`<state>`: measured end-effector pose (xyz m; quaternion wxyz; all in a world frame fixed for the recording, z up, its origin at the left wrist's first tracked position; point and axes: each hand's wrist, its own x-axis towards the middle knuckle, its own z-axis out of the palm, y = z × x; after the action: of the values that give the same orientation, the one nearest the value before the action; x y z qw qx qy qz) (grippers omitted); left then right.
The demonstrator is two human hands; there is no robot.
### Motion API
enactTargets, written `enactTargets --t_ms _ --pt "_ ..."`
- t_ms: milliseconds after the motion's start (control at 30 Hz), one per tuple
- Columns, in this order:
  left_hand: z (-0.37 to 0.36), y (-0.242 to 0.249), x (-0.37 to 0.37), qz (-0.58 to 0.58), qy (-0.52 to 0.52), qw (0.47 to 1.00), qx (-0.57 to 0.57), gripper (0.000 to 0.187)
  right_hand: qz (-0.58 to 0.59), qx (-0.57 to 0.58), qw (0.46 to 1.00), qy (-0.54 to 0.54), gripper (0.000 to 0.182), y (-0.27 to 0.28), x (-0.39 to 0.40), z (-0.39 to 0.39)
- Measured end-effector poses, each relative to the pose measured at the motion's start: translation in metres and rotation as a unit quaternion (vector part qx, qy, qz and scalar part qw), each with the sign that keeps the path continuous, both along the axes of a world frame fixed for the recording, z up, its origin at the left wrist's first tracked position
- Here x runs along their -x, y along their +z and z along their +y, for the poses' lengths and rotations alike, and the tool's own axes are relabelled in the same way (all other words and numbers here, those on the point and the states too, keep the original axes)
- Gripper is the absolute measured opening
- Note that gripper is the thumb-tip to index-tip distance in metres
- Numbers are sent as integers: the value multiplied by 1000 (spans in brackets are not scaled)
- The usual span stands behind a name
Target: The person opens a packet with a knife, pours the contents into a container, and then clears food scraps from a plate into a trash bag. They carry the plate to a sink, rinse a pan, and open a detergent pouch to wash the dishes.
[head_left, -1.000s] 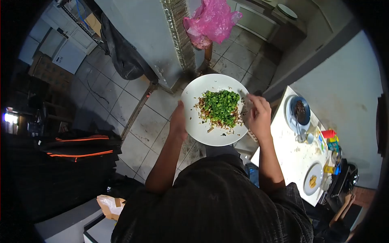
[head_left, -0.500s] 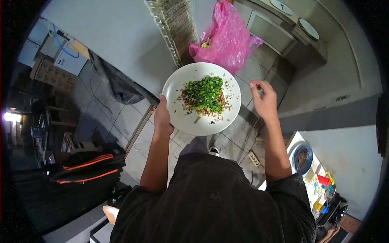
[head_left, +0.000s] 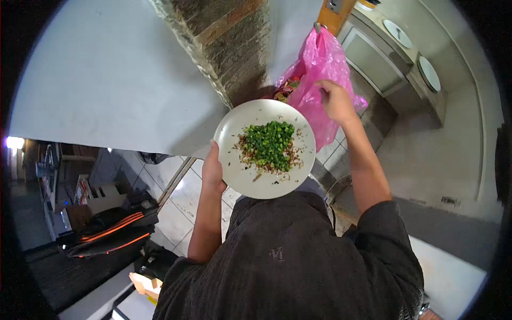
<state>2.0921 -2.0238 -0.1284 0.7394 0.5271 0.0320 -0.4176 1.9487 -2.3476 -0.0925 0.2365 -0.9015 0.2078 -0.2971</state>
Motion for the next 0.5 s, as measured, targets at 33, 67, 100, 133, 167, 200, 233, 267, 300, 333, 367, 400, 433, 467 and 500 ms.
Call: enactTargets --t_ms 33,67,100,133,167,200,233,267,300,333,367,400,433,467,500 --pt "-1 2 1 -2 11 1000 9 58 63 42 997 24 29 3 -13 -9" --pt "2 4 3 -11 14 1000 3 57 65 51 996 37 29 0 -27 -17" --pt "5 4 9 -14 20 1000 -4 56 100 106 987 61 31 -8 -40 -24" --pt "6 5 16 -6 36 999 5 56 133 163 974 84 34 -4 -51 -22" --pt "5 8 21 -7 57 998 25 57 213 161 960 84 30 3 -55 -23" --pt "8 7 25 -10 75 996 39 57 218 167 957 94 30 2 -58 -26" --pt "14 -8 22 -13 65 994 87 58 287 195 935 66 25 -2 -59 -25" --pt "17 -15 27 -5 71 994 85 58 354 223 908 37 22 -7 -59 -24" --pt "17 -12 29 3 93 994 61 58 357 224 906 38 22 -12 -56 -24" --pt "16 -13 28 10 110 993 38 58 371 211 903 39 21 -18 -48 -22" --pt "17 -20 24 15 101 993 57 58 384 196 901 35 21 -24 -36 -20" --pt "13 -30 18 19 94 994 55 58 401 178 898 35 21 -35 -27 -21" --pt "11 -35 15 28 94 993 73 58 403 176 898 31 21 -37 -16 -16" --pt "11 -39 13 37 97 991 89 58 404 176 898 18 21 -41 -7 -8" --pt "13 -43 13 40 100 991 82 58 404 174 898 9 21 -46 -1 0"
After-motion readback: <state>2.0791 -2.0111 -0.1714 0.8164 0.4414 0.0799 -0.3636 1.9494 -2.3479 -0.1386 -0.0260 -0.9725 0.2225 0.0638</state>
